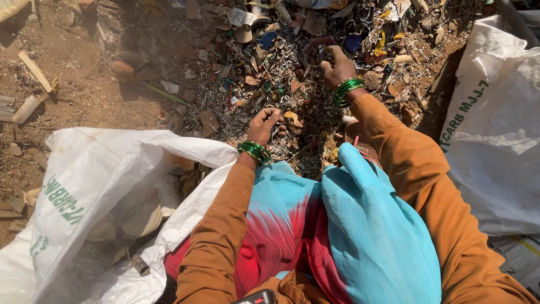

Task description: The person sits on the ground and sorts through a pile of waste and debris by hand, picking up small items, unfolding some of them, and placing them into a white sack.

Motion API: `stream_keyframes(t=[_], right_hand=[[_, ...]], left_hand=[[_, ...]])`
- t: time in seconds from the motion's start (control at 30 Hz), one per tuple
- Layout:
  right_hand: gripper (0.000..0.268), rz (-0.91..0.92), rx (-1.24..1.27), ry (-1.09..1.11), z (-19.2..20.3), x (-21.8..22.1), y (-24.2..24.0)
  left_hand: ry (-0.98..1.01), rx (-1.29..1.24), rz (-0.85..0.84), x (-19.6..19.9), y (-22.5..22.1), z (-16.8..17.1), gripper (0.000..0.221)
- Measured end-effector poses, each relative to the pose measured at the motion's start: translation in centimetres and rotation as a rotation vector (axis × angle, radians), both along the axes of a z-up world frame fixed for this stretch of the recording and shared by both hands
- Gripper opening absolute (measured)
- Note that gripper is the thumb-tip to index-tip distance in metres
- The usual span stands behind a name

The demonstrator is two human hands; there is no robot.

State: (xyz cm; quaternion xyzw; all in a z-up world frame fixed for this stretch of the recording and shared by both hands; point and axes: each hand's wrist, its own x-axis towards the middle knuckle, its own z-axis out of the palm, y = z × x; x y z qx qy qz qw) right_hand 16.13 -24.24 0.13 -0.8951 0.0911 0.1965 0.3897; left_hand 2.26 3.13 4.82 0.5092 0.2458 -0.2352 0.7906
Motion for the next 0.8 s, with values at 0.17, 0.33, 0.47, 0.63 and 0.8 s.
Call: stream_keyframes(t=[0.17,0.33,0.47,0.63,0.8], right_hand=[[0.057,0.156,0.019,0.09,-0.3,0.6,-1.1],[0.036,0.34,0.224,-0.036,0.6,-1.0,0.3],[0.036,-0.147,-0.313,-0.005,3.8,2.0,-4.0],[0.033,0.231,-0.569,0.039,4.6,2.6,-4.4],[0.029,0.184,0.005,-0.422,6.0,-4.6,0.7]], left_hand=[[-0.008,0.007,0.041,0.3,0.2,-0.1,0.022],[-0.019,0.023,0.049,0.3,0.4,-0.4,0.022],[-0.004,0.02,0.044,0.3,0.4,-0.5,0.022],[0.015,0.012,0.026,0.4,0.0,-0.4,0.024],[0.045,0.09,-0.052,0.0,-0.1,0.6,0.039]])
